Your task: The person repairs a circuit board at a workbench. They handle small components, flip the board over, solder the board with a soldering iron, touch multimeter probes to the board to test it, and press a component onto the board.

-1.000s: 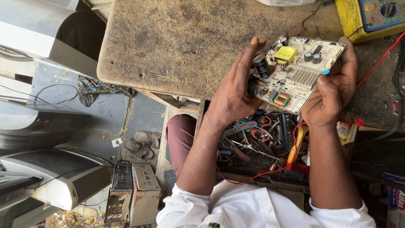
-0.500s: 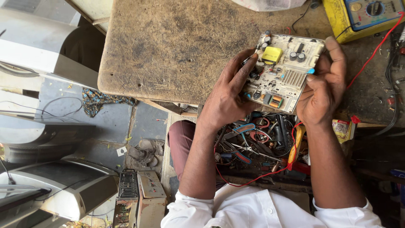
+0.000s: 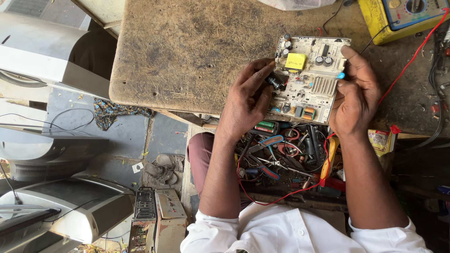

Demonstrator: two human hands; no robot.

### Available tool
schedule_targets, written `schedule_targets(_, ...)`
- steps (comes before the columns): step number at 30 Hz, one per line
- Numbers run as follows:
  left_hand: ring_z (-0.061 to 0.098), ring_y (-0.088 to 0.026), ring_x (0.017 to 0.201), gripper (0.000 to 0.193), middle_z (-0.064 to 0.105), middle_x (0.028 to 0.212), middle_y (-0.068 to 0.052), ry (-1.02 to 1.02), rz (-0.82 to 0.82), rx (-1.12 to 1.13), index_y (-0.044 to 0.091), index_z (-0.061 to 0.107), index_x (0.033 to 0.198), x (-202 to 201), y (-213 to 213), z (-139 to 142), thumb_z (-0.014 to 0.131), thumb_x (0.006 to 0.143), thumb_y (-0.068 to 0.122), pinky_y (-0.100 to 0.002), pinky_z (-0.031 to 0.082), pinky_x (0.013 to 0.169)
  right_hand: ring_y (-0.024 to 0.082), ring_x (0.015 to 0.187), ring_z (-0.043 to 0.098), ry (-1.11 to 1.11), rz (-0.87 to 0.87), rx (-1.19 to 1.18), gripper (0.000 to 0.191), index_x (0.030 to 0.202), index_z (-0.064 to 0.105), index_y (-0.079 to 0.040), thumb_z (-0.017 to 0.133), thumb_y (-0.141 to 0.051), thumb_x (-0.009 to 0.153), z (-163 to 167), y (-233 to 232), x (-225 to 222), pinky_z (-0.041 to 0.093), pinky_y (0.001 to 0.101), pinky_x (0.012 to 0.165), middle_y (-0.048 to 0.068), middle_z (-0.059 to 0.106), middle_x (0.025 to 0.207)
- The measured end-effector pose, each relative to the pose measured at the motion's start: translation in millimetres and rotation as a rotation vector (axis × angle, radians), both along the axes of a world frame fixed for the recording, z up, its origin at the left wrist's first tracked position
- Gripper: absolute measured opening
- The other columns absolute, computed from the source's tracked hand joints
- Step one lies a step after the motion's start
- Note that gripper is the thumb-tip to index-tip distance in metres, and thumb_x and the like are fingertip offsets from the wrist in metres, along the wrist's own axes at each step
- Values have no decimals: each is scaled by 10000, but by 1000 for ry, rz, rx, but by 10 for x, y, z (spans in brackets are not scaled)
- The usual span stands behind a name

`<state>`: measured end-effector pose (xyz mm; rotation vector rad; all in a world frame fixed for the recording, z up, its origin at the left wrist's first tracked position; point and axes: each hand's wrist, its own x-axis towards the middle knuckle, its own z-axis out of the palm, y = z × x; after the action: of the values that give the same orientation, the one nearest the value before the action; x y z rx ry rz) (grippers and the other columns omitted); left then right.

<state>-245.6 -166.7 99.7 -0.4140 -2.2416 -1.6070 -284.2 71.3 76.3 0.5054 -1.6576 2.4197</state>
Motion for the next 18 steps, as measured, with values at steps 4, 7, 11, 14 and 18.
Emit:
schedule_targets(4, 692, -262, 1221, 408, 624, 1402, -127, -58, -14, 73, 36, 632, 1360, -2, -17, -1, 663, 957, -26, -339, 592, 1000, 206, 1324, 601, 20, 3, -9, 617, 1527, 495, 96, 356, 85, 926, -16, -12, -6, 460, 358, 1227, 218, 593, 1443)
schedule_targets(7, 703, -252, 1203, 355, 648, 1358, -117, -30, 7, 63, 45, 650, 1332, -26, -23, -4, 718, 984, 50, -338, 596, 987, 210, 1326, 601, 30, 11, -5, 612, 1528, 491, 98, 353, 84, 932, -8, -17, -14, 460, 361, 1228, 219, 596, 1442)
schedule_targets(11, 679, -276, 1191, 352, 675, 1320, -116, 94, 91, -27, 36, 681, 1300, -32, 3, -21, 773, 967, 106, -355, 576, 999, 214, 1341, 597, 9, 17, -17, 616, 1525, 485, 102, 351, 89, 924, 6, -28, -18, 452, 366, 1241, 222, 590, 1451)
schedule_targets(14, 703, -260, 1113, 329, 698, 1256, -98, 73, 141, -28, 34, 716, 1250, -41, 38, -41, 801, 948, 134, -341, 583, 943, 219, 1342, 596, -13, 6, 8, 618, 1522, 481, 103, 352, 95, 917, 14, -39, -16, 453, 377, 1240, 230, 586, 1468)
schedule_targets(18, 723, -214, 1105, 300, 680, 1276, -97, 54, 113, 73, 31, 710, 1217, -68, 38, -62, 785, 947, 139, -306, 610, 901, 217, 1348, 593, -10, 17, 23, 613, 1524, 478, 99, 354, 100, 923, 13, -56, -15, 452, 382, 1245, 234, 579, 1472)
